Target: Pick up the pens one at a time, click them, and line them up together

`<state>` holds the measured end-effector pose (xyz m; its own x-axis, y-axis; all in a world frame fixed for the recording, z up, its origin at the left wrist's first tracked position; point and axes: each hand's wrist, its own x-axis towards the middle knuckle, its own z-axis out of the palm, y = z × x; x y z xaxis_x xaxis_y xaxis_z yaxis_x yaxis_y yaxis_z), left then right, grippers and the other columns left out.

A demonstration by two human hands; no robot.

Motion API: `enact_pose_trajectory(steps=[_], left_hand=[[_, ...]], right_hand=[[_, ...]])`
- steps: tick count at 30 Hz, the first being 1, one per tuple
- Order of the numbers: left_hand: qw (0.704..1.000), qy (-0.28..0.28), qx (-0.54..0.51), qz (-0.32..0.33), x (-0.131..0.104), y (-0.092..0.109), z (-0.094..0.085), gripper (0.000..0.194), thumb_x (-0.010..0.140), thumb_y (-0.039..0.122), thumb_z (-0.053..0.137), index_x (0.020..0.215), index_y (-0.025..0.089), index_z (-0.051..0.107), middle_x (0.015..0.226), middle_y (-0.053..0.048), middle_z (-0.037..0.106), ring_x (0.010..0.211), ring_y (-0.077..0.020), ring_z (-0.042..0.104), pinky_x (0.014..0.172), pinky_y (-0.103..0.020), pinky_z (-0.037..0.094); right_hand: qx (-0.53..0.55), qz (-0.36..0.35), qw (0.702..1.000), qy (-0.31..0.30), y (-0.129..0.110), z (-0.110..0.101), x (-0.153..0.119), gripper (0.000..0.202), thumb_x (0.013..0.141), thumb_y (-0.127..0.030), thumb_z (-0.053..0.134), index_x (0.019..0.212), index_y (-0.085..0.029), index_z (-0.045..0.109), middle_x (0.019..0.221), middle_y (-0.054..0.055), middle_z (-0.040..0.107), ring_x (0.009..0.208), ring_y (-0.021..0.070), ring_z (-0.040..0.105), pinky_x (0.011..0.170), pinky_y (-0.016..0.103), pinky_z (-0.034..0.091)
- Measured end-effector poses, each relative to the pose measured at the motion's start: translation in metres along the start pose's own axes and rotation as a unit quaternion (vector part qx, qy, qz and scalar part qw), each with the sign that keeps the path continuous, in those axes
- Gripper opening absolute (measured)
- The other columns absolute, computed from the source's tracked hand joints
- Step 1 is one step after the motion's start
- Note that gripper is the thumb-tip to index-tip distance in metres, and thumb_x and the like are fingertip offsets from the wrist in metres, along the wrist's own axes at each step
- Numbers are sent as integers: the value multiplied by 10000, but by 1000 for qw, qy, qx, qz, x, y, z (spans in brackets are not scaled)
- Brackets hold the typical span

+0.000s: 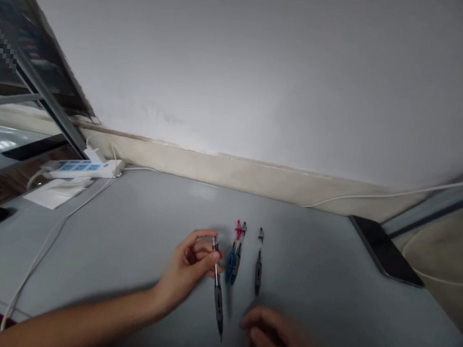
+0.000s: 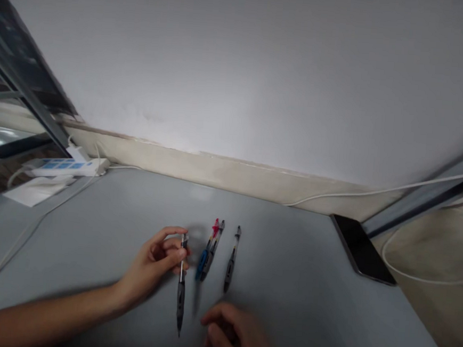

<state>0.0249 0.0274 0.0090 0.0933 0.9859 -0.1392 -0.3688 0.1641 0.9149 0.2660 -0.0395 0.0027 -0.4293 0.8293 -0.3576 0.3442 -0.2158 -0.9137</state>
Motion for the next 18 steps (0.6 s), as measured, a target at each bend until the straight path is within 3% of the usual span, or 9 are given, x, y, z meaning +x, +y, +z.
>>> enact_pose_trajectory(steps=[3, 10, 13, 18], left_hand=[[1000, 3, 3, 8, 0, 0, 2, 528, 736, 380, 926, 1148, 209, 642, 769, 21, 716, 615, -137, 709, 542, -204, 531], [998, -11, 48, 24, 12, 10, 4, 607, 788, 418, 870, 1293, 233, 587, 822, 17, 704, 665, -151, 706, 587, -239, 541], [994, -31, 99, 42, 31, 14, 4, 571, 762, 385, 880, 1235, 204, 616, 727, 35, 685, 640, -134, 663, 603, -234, 530], [985, -54, 163, 37, 77, 16, 5, 522, 681, 248, 911, 1134, 158, 666, 643, 34, 680, 476, -110, 608, 493, -212, 475]], right_hand=[[24, 1, 1000, -5, 3, 3, 3, 397, 974, -597, 567, 1057, -231, 699, 811, 8, 683, 539, 121, 522, 449, 211, 367], [32, -6, 999, 2, 4, 5, 8, 411, 963, -598, 557, 1031, -211, 678, 786, -3, 641, 506, 100, 509, 467, 205, 376], [22, -19, 1000, 5, 5, 6, 10, 399, 949, -589, 574, 1019, -209, 675, 777, -8, 659, 459, 84, 500, 451, 202, 371], [-31, -76, 996, 44, 7, 1, 13, 366, 966, -536, 529, 1010, -204, 677, 762, 5, 692, 482, 102, 555, 473, 214, 419]])
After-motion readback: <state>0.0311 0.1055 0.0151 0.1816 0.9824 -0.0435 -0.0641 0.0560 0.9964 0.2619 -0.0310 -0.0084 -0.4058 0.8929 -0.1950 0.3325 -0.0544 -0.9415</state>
